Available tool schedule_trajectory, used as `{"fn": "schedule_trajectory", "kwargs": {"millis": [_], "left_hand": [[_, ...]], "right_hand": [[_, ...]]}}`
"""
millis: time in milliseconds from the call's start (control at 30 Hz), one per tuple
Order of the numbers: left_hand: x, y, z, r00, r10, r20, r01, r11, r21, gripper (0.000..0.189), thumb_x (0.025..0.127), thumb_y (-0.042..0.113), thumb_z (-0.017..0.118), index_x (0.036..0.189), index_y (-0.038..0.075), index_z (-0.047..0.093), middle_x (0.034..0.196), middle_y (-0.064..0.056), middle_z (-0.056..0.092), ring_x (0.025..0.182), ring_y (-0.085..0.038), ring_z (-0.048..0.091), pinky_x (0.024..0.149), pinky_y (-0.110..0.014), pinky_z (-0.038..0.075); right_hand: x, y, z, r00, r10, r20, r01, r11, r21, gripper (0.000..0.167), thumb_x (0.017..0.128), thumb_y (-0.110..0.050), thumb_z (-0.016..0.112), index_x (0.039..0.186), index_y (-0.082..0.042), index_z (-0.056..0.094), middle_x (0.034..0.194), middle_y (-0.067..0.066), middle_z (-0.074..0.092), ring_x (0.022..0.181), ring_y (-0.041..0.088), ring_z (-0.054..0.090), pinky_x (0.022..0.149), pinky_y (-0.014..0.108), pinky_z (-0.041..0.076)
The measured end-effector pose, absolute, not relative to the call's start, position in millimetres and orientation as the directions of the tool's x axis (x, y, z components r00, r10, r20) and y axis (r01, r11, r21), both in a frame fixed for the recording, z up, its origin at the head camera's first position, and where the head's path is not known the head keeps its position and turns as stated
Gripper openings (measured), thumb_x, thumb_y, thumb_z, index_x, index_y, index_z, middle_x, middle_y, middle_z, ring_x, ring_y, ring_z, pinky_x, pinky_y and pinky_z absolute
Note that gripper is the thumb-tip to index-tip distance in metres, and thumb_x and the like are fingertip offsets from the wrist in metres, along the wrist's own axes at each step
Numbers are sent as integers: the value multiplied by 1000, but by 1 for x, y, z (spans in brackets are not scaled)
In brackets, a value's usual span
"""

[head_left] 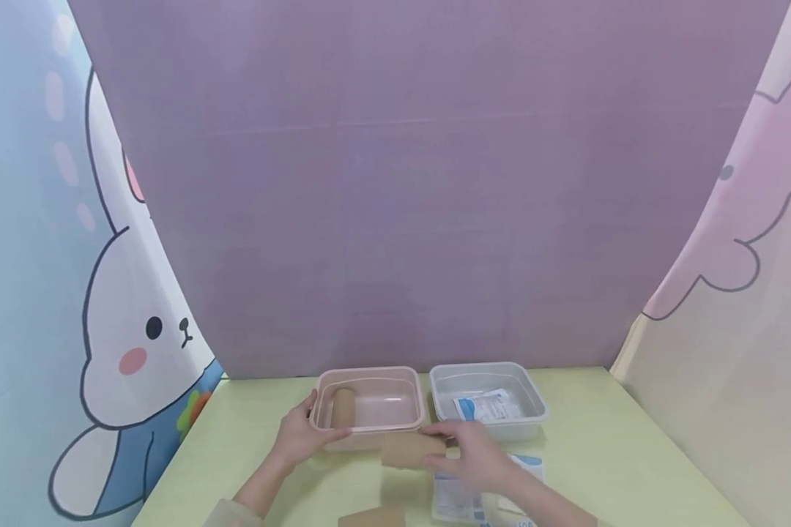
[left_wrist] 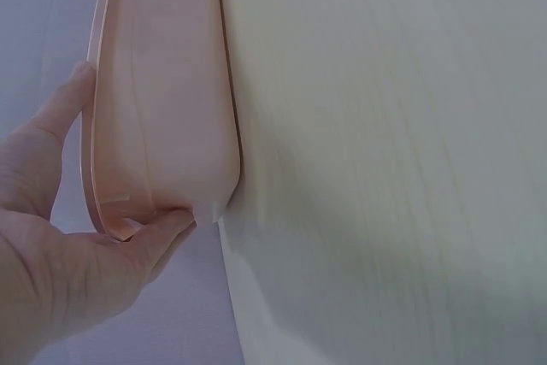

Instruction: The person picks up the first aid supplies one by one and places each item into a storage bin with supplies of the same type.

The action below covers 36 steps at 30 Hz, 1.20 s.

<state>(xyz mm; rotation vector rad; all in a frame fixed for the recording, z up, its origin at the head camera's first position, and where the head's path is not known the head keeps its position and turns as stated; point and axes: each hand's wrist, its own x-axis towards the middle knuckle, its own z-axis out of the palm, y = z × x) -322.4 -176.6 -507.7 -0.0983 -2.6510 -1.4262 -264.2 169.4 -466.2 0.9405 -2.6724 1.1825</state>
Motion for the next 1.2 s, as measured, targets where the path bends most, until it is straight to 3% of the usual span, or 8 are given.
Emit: {"fn": "schedule_trajectory", "kwargs": {"millis": [300,600,900,1200], "left_hand": [[-321,-175,-506,-991,3,130,112,532,839,125,71,38,100,160,-14,29,158,-38,44,143,-53,50,117,-60,47],[-321,-175,-506,-992,-10,125,100,534,839,126,70,38,100,161,-12,29,155,-38,47,140,-52,55,113,-59,51],[-322,-175,-505,-991,-16,129,102,528,843,123,70,35,101,159,-14,32,147,-39,56,130,-48,64,107,-56,57],[-318,-173,-506,-992,-18,128,99,529,843,127,66,38,102,159,-12,32,144,-37,60,124,-43,67,104,-53,59]], "right_hand": [[-289,199,-434,-840,-377,389,-540,510,-670,44,94,-27,83,128,-1,73,124,15,78,104,31,78,87,22,64],[-318,181,-422,-901,-305,308,-426,490,-761,43,94,-22,83,131,-2,73,125,20,77,99,28,80,79,23,65],[-349,154,-431,-876,-338,345,-480,525,-703,34,92,-21,84,122,-6,77,116,15,80,95,24,81,78,22,65],[-369,127,-445,-870,-363,335,-493,597,-633,41,90,-27,86,123,-4,76,115,13,81,95,21,78,81,26,65]]}}
